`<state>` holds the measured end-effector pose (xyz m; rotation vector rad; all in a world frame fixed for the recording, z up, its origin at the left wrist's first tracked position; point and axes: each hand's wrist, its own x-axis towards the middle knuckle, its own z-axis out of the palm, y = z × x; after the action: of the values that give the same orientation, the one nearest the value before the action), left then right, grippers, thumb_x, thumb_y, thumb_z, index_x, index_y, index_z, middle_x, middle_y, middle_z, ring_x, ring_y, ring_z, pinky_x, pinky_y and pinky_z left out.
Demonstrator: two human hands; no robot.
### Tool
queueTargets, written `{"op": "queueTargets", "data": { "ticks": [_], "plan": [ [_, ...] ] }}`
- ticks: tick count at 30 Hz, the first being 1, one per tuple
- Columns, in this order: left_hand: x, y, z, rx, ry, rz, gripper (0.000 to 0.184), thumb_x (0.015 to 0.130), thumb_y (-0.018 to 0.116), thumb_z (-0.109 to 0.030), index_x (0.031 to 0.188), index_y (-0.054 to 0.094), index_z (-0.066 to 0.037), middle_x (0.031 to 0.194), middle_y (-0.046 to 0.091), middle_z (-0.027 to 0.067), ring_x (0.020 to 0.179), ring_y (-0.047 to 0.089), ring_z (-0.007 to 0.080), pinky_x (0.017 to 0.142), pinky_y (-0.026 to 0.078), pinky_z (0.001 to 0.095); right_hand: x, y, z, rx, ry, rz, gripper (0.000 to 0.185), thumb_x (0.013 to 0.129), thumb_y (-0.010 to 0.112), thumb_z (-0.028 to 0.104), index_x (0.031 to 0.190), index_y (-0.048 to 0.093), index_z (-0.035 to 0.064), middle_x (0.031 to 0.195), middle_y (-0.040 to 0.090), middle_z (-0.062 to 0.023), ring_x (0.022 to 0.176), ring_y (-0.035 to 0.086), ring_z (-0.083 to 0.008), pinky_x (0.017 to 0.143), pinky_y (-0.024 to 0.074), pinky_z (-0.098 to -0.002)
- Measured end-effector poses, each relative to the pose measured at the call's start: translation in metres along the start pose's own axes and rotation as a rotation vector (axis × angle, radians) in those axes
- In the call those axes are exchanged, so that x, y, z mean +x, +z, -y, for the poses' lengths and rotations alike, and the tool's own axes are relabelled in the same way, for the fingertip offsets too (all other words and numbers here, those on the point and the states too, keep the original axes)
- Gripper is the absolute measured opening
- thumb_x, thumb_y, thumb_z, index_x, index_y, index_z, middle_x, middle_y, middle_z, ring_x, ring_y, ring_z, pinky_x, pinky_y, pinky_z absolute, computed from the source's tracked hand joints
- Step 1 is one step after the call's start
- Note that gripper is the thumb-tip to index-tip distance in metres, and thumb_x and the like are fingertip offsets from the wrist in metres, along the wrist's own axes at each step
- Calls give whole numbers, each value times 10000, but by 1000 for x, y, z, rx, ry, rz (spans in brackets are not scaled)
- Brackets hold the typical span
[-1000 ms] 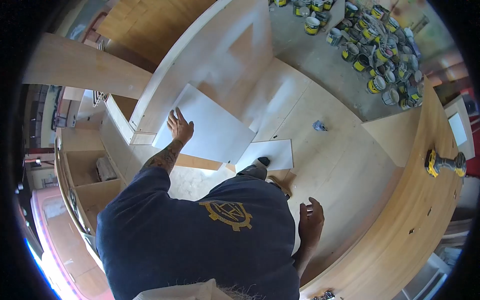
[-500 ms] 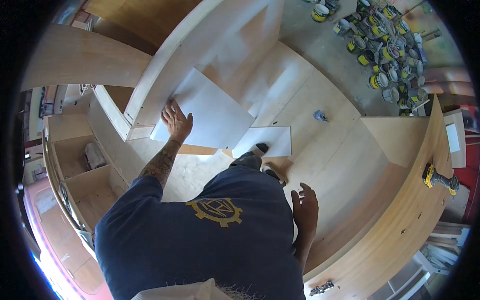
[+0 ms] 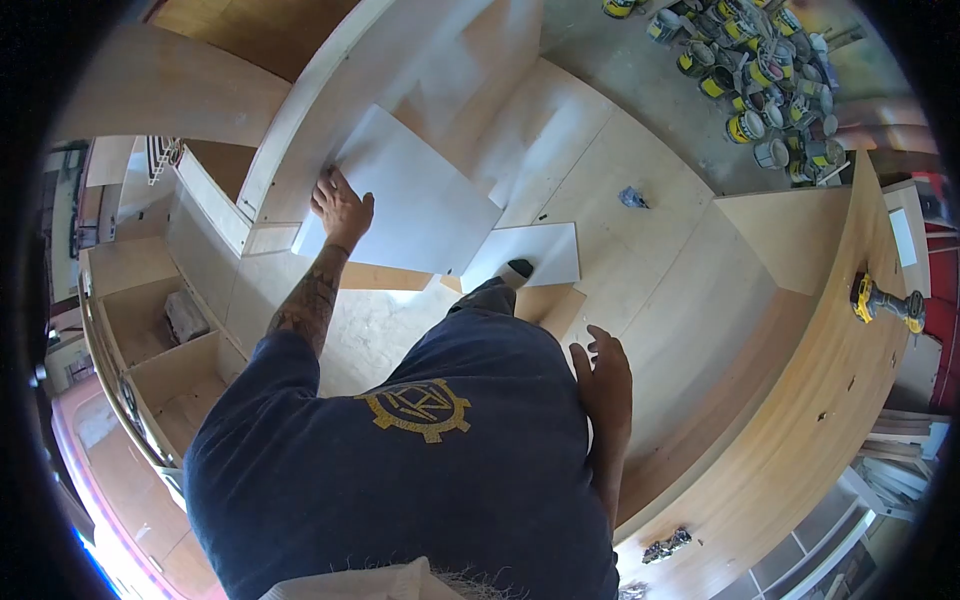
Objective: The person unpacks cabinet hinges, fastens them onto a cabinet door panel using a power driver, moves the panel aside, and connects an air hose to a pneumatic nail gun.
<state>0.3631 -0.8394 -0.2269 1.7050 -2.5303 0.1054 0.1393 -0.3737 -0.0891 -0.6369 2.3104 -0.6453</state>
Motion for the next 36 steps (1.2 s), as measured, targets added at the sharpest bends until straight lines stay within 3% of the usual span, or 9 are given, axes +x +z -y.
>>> {"op": "queueTargets", "data": {
  "ticks": [11, 18, 22, 23, 25, 26, 27, 28, 36],
  "plan": [
    [20, -1, 4, 30, 46, 27, 731, 774, 730, -300, 1371, 473, 35, 1412, 460, 222, 1380, 396, 461, 1117, 347, 600, -80, 29, -83, 33, 62, 0, 426, 1003, 695, 230, 1331, 650, -37, 1149, 716, -234, 979, 719, -315, 832, 584, -422],
    [19, -28, -22, 5, 52, 139, 691, 802, 757, -282, 1355, 496, 41, 1460, 454, 252, 1372, 439, 466, 1149, 353, 586, -112, 30, -106, 73, 32, -71, 438, 1019, 675, 242, 1339, 641, -56, 1129, 717, -246, 969, 721, -322, 815, 582, -421],
    [12, -20, -16, -144, 499, 70, 709, 804, 828, -269, 1361, 532, 54, 1334, 587, 289, 1303, 534, 501, 1113, 481, 520, -132, 34, -127, 134, 101, -115, 421, 1001, 701, 207, 1334, 645, -46, 1142, 715, -242, 976, 724, -312, 826, 590, -412],
    [9, -5, -7, -222, 510, 32, 744, 794, 847, -293, 1375, 535, 51, 1303, 626, 289, 1269, 573, 493, 1071, 514, 525, -136, 37, -134, 152, 116, -138, 414, 996, 707, 198, 1334, 648, -35, 1152, 715, -238, 981, 725, -310, 835, 594, -411],
    [-13, -7, -22, -382, 298, 359, 787, 777, 888, -355, 1383, 565, 31, 1226, 720, 270, 1123, 688, 462, 974, 580, 506, -147, 38, -140, 178, 165, -194, 413, 988, 726, 206, 1338, 657, -4, 1206, 709, -220, 1019, 723, -314, 867, 606, -414],
    [-19, 21, -14, -350, 406, 382, 657, 793, 880, -402, 1242, 674, 31, 1053, 766, 261, 983, 736, 443, 893, 591, 508, -153, 44, -149, 189, 191, -237, 427, 986, 736, 224, 1340, 657, -1, 1247, 700, -211, 1052, 717, -322, 894, 606, -420],
    [5, 87, 16, -164, 754, 468, 511, 825, 850, -432, 1019, 755, 32, 952, 763, 274, 942, 745, 434, 824, 578, 532, -157, 39, -144, 209, 268, -222, 434, 985, 742, 240, 1343, 659, 7, 1288, 692, -197, 1080, 714, -320, 913, 602, -421],
    [-21, 48, -10, -281, 527, 488, 479, 851, 822, -445, 889, 767, 29, 882, 753, 279, 891, 745, 437, 759, 561, 545, -161, 48, -153, 178, 241, -272, 446, 982, 746, 267, 1341, 664, 16, 1279, 696, -205, 1085, 715, -331, 933, 589, -425],
    [-46, -42, -154, -217, 684, 566, 461, 861, 825, -379, 993, 776, 59, 907, 760, 290, 903, 739, 487, 842, 571, 525, -173, 18, -117, 222, 390, -262, 379, 976, 674, 295, 1268, 692, 54, 1270, 684, -258, 1220, 648, -417, 1019, 540, -508]
  ]
}}
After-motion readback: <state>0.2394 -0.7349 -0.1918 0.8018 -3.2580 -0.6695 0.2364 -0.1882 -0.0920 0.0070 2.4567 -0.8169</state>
